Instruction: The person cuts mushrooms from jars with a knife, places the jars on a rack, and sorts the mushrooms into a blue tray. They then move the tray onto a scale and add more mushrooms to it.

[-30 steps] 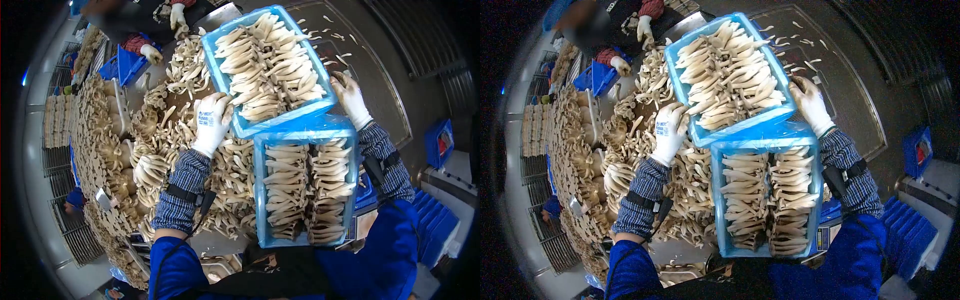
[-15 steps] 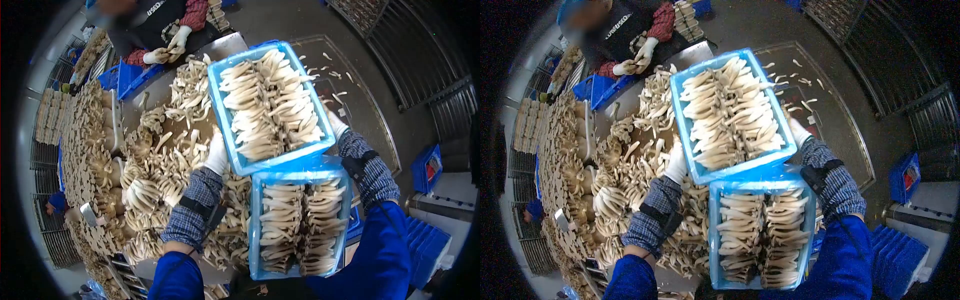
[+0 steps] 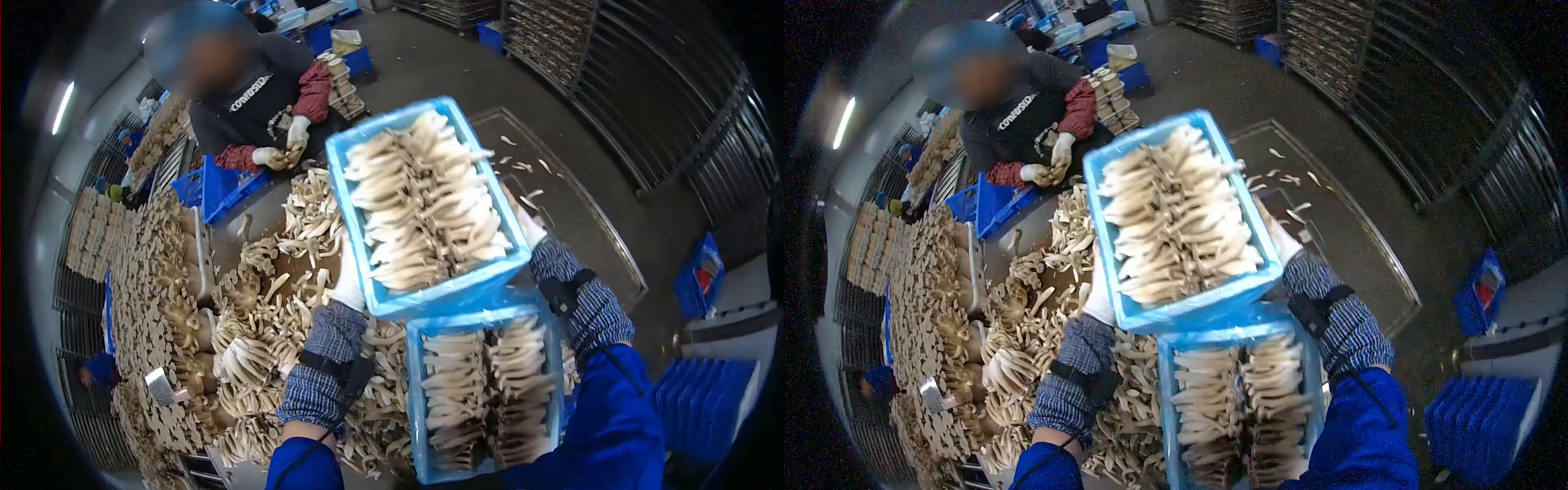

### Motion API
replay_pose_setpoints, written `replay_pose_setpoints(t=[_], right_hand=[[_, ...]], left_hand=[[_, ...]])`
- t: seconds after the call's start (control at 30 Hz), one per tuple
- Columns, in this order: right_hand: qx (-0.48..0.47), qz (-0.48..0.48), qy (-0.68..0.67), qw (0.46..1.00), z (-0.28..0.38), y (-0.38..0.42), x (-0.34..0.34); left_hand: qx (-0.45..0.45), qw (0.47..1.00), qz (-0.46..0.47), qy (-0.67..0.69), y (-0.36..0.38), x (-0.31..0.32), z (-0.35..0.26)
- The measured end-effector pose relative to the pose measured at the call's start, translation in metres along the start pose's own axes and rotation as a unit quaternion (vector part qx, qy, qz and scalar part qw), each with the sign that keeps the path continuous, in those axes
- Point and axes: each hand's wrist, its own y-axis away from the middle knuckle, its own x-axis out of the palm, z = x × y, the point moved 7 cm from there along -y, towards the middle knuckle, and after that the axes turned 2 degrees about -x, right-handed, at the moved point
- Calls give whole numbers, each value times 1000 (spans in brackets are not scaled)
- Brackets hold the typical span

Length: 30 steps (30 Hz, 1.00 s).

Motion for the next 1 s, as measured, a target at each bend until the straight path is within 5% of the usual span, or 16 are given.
replay_pose_setpoints(t=[0.07,0.1,0.33,0.4,0.47,0.73,1.0], right_hand=[[-82,-15,45,996,37,17,3],[-120,-30,69,990,56,33,3],[-218,-142,142,955,138,273,-37],[-218,-185,144,947,138,353,-60],[-208,-252,137,935,122,441,-91],[-161,-498,26,852,-54,760,-212],[-94,-623,-162,759,-344,930,-285]], left_hand=[[-38,955,269,117,-9,10,-2],[-28,960,273,62,-10,-15,-6],[172,946,180,-208,128,177,-4],[183,938,192,-224,166,214,19],[98,954,247,-142,182,229,63],[-185,928,301,-118,277,271,326],[-378,880,262,-118,363,266,565]])
